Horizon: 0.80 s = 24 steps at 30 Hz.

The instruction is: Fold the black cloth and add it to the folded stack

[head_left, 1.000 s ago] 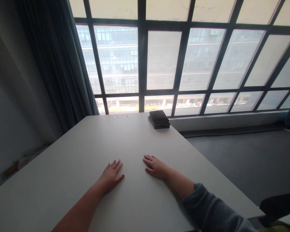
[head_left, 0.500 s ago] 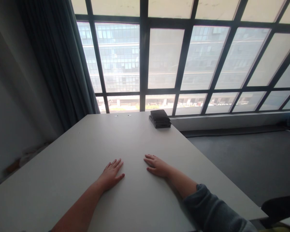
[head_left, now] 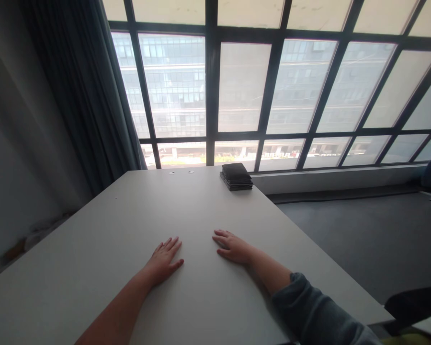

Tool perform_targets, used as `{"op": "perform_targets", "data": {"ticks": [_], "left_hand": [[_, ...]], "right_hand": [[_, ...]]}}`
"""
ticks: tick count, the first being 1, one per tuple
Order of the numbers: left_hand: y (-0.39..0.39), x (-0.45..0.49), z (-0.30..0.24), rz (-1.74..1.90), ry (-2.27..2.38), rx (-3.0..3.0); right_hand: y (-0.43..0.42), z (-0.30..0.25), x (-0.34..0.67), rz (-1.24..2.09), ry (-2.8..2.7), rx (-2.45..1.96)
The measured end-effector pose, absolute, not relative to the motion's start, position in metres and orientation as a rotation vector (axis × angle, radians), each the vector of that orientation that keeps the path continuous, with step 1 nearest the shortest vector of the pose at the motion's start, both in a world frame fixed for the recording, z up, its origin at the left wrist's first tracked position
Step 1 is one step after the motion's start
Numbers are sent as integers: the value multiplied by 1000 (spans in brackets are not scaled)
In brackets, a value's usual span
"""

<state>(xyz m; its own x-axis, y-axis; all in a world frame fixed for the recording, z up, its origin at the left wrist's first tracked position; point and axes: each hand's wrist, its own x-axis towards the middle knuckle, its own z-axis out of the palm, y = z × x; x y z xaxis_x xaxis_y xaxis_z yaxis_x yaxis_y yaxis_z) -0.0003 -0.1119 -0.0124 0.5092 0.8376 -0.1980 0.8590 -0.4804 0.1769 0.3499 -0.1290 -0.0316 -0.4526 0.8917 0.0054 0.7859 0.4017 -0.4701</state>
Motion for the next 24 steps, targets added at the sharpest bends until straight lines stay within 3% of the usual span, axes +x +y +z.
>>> {"op": "perform_targets", "data": {"ticks": [24], "left_hand": [[-108, -4, -21, -80, 1415, 2518]], "right_hand": [[-130, -31, 351, 628, -2398, -1493]]}}
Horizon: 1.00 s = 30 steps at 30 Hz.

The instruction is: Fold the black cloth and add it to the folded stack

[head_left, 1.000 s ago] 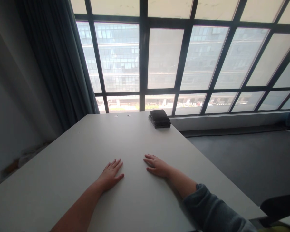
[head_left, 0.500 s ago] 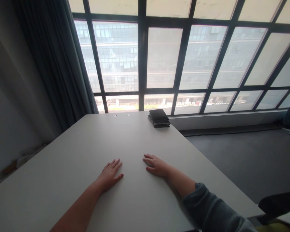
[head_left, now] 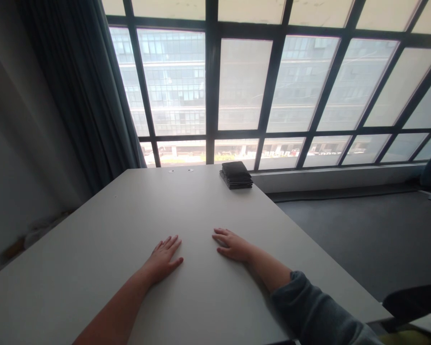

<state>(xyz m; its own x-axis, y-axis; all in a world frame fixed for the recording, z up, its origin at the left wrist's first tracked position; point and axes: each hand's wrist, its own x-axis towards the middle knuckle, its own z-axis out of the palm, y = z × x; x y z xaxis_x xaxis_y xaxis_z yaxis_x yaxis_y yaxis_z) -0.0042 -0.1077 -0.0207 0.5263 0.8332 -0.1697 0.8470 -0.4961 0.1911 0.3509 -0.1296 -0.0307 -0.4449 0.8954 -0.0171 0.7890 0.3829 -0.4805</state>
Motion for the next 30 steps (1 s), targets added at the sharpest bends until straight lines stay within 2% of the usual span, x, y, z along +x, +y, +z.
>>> {"op": "perform_targets", "data": {"ticks": [30], "left_hand": [[-111, 4, -39, -93, 1485, 2527]], "right_hand": [[-131, -29, 347, 589, -2423, -1500]]}}
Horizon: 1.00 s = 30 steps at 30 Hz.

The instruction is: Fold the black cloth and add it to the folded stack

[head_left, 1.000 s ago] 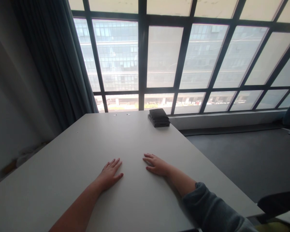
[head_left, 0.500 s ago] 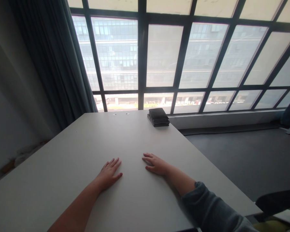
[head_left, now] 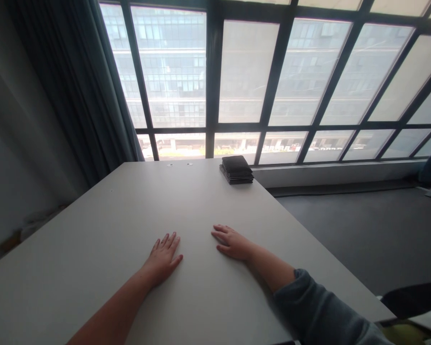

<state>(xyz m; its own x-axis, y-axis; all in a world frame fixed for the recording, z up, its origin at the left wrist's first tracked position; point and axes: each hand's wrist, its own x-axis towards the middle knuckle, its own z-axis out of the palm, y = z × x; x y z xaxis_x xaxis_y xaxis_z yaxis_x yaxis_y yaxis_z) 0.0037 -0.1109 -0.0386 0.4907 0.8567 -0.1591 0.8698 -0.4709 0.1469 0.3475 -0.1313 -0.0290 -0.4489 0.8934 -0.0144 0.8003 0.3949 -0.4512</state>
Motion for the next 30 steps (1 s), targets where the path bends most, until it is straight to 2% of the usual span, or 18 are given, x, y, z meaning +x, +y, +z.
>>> {"op": "perform_targets", "data": {"ticks": [30], "left_hand": [[-114, -5, -26, -159, 1420, 2541]], "right_hand": [[-134, -13, 350, 645, -2526, -1597]]}}
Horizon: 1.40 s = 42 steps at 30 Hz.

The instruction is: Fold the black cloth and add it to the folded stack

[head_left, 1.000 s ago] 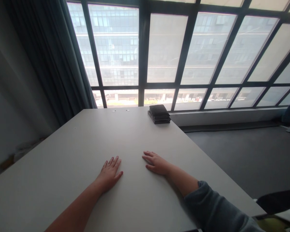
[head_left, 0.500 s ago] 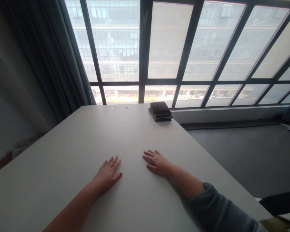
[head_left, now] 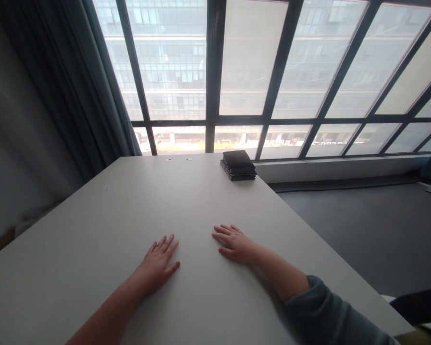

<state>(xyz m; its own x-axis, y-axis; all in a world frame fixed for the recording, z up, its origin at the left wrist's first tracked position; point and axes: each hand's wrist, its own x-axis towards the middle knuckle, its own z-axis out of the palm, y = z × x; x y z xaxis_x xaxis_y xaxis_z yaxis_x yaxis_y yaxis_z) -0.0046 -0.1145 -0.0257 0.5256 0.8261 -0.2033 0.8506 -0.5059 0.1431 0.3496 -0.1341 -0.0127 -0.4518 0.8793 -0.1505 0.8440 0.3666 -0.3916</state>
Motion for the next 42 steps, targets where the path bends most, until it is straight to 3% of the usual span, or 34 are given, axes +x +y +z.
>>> {"op": "perform_targets", "data": {"ticks": [27, 42], "left_hand": [[-119, 15, -25, -155, 1536, 2567], [-76, 57, -26, -80, 1610, 2565]], "right_hand": [[-133, -17, 351, 642, -2506, -1598], [-135, -14, 348, 631, -2527, -1623]]}}
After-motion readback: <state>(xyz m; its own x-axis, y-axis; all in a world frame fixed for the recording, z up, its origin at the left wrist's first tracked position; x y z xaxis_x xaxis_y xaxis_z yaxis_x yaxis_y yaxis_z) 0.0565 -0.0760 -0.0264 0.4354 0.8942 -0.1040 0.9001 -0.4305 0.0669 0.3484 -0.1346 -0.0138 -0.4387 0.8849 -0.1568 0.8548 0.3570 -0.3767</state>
